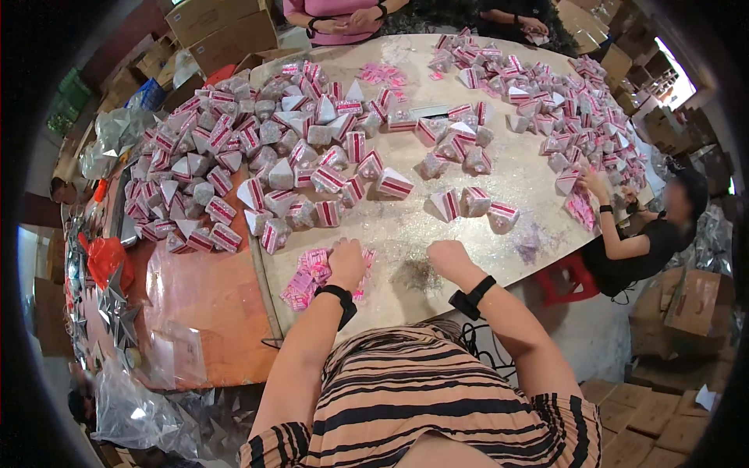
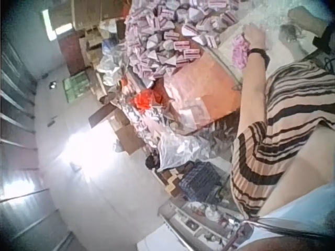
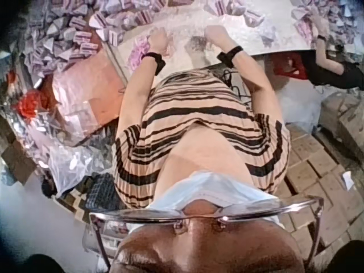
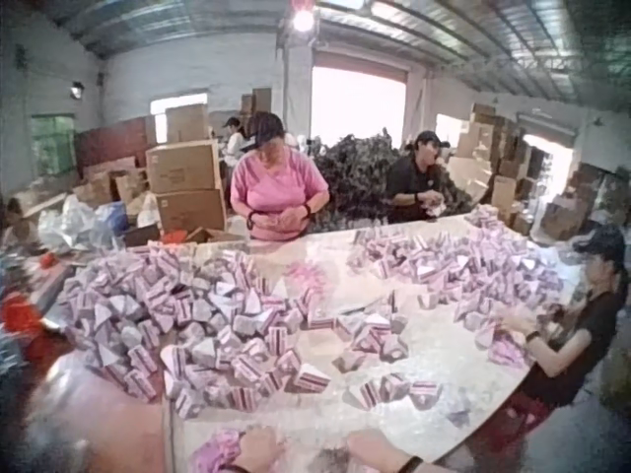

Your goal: The person inserts small pink packets into clear plastic bags containing a white substance. They seal the bags and place them on a large table alongside other workers who are performing the same task. The person handles the items one at a time, organizing them into a growing pile.

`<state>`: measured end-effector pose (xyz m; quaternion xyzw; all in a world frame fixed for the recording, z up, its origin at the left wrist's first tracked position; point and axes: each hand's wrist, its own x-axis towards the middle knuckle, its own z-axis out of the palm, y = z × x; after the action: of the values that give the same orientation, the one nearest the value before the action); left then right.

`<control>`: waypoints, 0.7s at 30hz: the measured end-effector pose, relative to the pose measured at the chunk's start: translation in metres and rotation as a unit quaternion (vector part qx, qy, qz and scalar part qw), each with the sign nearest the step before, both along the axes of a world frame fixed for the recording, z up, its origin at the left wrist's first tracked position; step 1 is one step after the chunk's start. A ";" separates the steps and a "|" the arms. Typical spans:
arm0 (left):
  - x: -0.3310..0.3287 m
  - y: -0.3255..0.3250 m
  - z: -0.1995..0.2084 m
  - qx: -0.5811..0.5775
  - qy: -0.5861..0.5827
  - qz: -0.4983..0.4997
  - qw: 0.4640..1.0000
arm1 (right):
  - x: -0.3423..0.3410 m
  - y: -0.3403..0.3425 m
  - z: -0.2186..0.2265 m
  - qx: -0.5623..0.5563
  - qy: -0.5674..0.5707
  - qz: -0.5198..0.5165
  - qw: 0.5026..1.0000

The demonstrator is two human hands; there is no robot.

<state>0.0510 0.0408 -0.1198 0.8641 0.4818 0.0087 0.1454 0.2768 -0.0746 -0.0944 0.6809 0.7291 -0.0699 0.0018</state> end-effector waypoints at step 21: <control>-0.053 0.004 0.087 -0.524 -0.595 0.136 0.594 | -0.080 0.031 0.108 0.031 0.544 -0.066 0.836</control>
<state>-0.0019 0.0449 -0.0329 0.3664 0.3213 0.2869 0.8248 0.1968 -0.0432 0.0139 0.5793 0.5671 -0.4064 -0.4214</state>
